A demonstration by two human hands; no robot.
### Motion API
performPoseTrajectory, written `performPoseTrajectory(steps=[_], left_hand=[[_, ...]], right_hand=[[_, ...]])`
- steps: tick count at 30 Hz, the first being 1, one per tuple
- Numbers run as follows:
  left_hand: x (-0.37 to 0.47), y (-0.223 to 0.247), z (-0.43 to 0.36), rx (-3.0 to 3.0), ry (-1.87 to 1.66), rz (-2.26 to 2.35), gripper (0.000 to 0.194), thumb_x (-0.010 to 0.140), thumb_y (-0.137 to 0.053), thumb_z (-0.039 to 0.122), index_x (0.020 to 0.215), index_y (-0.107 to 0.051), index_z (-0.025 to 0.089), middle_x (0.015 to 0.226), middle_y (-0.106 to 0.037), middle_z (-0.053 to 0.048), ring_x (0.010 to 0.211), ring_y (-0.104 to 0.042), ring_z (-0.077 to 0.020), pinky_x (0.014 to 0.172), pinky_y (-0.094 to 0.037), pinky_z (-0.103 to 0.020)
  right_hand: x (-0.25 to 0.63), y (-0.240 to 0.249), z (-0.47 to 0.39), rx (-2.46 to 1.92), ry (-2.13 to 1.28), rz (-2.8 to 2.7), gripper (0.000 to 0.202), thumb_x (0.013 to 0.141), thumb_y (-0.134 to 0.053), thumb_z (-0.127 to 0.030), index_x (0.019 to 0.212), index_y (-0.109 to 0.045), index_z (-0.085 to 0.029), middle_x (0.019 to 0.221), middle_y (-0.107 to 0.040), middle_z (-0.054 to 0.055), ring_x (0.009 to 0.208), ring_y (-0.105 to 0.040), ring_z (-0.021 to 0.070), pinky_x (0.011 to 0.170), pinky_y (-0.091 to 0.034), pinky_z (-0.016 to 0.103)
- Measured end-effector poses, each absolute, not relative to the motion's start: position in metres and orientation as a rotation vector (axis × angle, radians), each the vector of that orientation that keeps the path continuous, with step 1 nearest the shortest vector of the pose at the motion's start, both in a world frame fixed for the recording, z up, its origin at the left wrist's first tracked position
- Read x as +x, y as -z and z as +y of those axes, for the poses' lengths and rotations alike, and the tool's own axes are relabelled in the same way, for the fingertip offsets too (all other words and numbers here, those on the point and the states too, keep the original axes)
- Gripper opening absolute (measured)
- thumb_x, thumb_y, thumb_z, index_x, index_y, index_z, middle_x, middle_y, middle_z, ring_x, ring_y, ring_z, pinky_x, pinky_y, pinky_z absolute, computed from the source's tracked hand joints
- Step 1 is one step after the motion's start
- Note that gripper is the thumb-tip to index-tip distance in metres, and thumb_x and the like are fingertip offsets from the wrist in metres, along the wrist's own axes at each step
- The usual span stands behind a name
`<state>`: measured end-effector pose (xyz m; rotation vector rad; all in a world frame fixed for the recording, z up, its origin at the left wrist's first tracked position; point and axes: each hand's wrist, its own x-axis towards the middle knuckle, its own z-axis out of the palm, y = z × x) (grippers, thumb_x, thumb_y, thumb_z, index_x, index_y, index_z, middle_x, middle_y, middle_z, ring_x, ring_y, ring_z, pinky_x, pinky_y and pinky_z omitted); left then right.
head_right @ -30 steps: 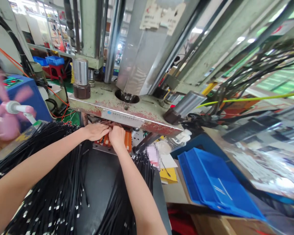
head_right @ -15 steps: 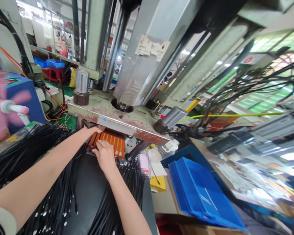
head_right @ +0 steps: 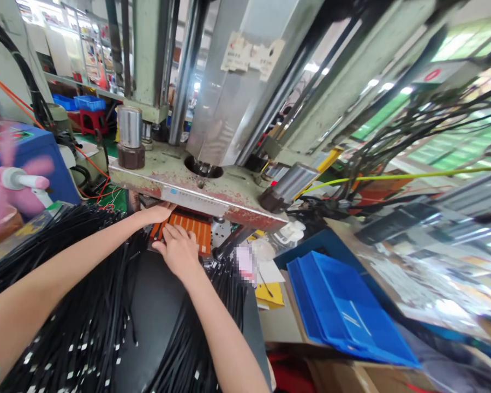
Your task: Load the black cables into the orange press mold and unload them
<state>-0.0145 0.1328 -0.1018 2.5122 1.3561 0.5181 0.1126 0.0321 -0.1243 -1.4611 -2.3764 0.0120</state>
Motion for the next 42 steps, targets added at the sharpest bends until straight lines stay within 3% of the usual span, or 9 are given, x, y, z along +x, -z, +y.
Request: performPoseTrajectory(steps=[6, 13, 19, 22, 25, 29, 33, 36, 42], left_hand=[[-0.088, 0.11, 0.061, 2.617, -0.534, 1.091, 0.034, 0.097, -0.035, 0.031, 0.113, -0.06, 0.014, 0.124, -0.057, -0.011, 0.119, -0.052, -0.0209, 0.105, -0.039, -0.035], [-0.179, 0.111, -0.006, 2.272, -0.552, 1.83, 0.032, 0.091, -0.042, 0.039, 0.096, -0.065, 0.017, 0.083, -0.069, -0.004, 0.072, -0.063, -0.0179, 0.068, -0.045, -0.028], [-0.193, 0.126, -0.01, 2.138, -0.254, 2.138, 0.044, 0.091, -0.037, 0.051, 0.08, -0.065, 0.02, 0.076, -0.07, -0.007, 0.075, -0.066, -0.0243, 0.064, -0.04, -0.029], [-0.186, 0.136, 0.001, 2.047, -0.233, 2.149, 0.046, 0.088, -0.04, 0.057, 0.077, -0.065, 0.02, 0.078, -0.069, -0.009, 0.078, -0.066, -0.0272, 0.068, -0.042, -0.032], [-0.18, 0.149, 0.01, 1.982, -0.268, 2.094, 0.034, 0.084, -0.048, 0.048, 0.072, -0.062, 0.019, 0.074, -0.068, -0.008, 0.075, -0.065, -0.0255, 0.068, -0.042, -0.031], [-0.175, 0.155, 0.015, 1.96, -0.563, 2.043, 0.024, 0.084, -0.05, 0.039, 0.07, -0.053, 0.02, 0.065, -0.06, -0.002, 0.063, -0.057, -0.0177, 0.062, -0.039, -0.027], [-0.161, 0.139, 0.012, 2.031, -0.972, 1.578, 0.022, 0.084, -0.051, 0.037, 0.074, -0.047, 0.019, 0.06, -0.047, 0.005, 0.053, -0.044, -0.0097, 0.055, -0.033, -0.022], [-0.138, 0.113, 0.004, 1.963, -1.036, 1.226, 0.019, 0.085, -0.053, 0.035, 0.078, -0.045, 0.019, 0.062, -0.043, 0.007, 0.051, -0.04, -0.0066, 0.051, -0.032, -0.019], [-0.069, 0.049, -0.01, 1.821, -0.907, 0.868, 0.019, 0.084, -0.057, 0.031, 0.094, -0.058, 0.015, 0.071, -0.053, 0.003, 0.051, -0.045, -0.0047, 0.045, -0.036, -0.015]], right_hand=[[0.116, 0.114, 0.077, -1.592, -0.051, -2.405, 0.04, 0.101, -0.036, -0.043, 0.128, -0.055, -0.021, 0.143, -0.047, 0.008, 0.134, -0.036, 0.0279, 0.104, -0.031, 0.052], [0.113, 0.121, 0.115, -1.734, 0.006, -2.295, 0.034, 0.101, -0.034, -0.039, 0.121, -0.054, -0.021, 0.128, -0.059, 0.012, 0.12, -0.05, 0.0255, 0.099, -0.036, 0.048], [0.115, 0.119, 0.103, -1.705, 0.029, -2.317, 0.036, 0.099, -0.037, -0.037, 0.126, -0.053, -0.02, 0.131, -0.056, 0.012, 0.123, -0.048, 0.0269, 0.097, -0.04, 0.044], [0.138, 0.121, 0.067, -1.806, 0.167, -2.162, 0.039, 0.099, -0.036, -0.036, 0.125, -0.055, -0.016, 0.118, -0.063, 0.015, 0.112, -0.057, 0.0275, 0.091, -0.043, 0.039], [0.177, 0.131, 0.014, -2.214, 0.294, -1.961, 0.043, 0.097, -0.037, -0.04, 0.104, -0.066, -0.009, 0.094, -0.067, 0.021, 0.091, -0.065, 0.0327, 0.077, -0.048, 0.041], [0.218, 0.159, -0.041, -2.626, -0.002, -2.049, 0.044, 0.093, -0.047, -0.047, 0.092, -0.07, -0.01, 0.083, -0.068, 0.023, 0.08, -0.068, 0.0348, 0.07, -0.048, 0.043], [0.234, 0.186, -0.053, -2.447, -0.299, -1.994, 0.028, 0.091, -0.05, -0.037, 0.087, -0.07, -0.018, 0.082, -0.071, 0.011, 0.082, -0.068, 0.0264, 0.068, -0.046, 0.032], [0.236, 0.185, -0.053, -2.348, -0.207, -1.717, 0.023, 0.087, -0.054, -0.035, 0.08, -0.068, -0.019, 0.075, -0.071, 0.008, 0.076, -0.068, 0.0257, 0.064, -0.043, 0.03], [0.188, 0.128, -0.073, -1.515, -0.421, -1.569, 0.018, 0.092, -0.049, -0.036, 0.088, -0.056, -0.021, 0.072, -0.067, 0.001, 0.056, -0.061, 0.0144, 0.057, -0.045, 0.025]])
